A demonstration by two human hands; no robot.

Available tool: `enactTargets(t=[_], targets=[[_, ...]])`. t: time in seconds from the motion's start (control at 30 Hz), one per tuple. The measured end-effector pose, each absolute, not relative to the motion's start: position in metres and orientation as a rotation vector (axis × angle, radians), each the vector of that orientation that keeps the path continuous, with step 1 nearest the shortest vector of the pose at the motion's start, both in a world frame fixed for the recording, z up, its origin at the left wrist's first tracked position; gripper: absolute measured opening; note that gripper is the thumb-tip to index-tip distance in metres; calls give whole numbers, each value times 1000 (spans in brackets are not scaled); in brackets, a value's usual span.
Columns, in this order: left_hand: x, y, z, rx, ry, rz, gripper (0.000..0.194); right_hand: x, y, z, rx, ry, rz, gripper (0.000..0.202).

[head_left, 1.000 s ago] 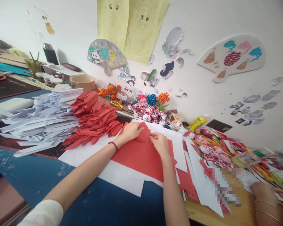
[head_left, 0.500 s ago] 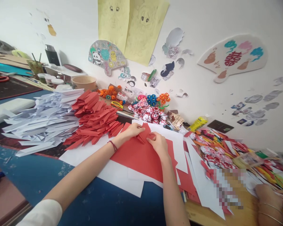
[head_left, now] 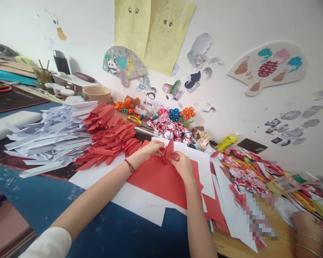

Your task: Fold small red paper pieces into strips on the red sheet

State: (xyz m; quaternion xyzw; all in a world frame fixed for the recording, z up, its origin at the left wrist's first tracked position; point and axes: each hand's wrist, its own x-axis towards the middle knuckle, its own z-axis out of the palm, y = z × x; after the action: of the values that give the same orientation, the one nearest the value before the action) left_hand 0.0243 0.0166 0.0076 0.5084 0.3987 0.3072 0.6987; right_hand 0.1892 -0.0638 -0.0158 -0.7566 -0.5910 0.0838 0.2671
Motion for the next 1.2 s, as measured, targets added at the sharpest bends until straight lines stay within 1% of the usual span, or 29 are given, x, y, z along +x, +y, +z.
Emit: enactTargets(t=[0.07,0.17,0.3,0.5,0.6,0.7,0.83,0.97,1.07,1.13,1.2], targets=[[23,17,7,1117,876,678,13,189,-64,-16,-2044,-1598,221,30],[21,18,6,1173,880,681,8,187,-65,-14,-2041,-1598,231,29],[19,21,2,1340,902,684,24,186,-66,-12,-2034,-1604,251,29],[22,31,-11,1453,1001,706,30,187,-66,-13,-2061,-1599,256,29],[24,33,-15,1716,1142,707,34,188,-65,-14,-2042,-1601,269,28],[25,29,-15,2023,1295,614,31,190,-64,-16,-2021,-1601,275,28],[24,25,-12,2124,1301,571,25,194,-61,-20,-1987,-1582,277,31],[23,26,-7,2160,1191,767,22,197,-58,-23,-1897,-1431,267,43],[22,26,-4,2158,1104,928,21,198,-56,-22,-1759,-1359,380,51],[22,25,-4,2175,1045,1000,18,196,-56,-20,-1654,-1354,403,51],[23,23,-4,2200,1001,1045,15,194,-56,-18,-1580,-1357,338,46]])
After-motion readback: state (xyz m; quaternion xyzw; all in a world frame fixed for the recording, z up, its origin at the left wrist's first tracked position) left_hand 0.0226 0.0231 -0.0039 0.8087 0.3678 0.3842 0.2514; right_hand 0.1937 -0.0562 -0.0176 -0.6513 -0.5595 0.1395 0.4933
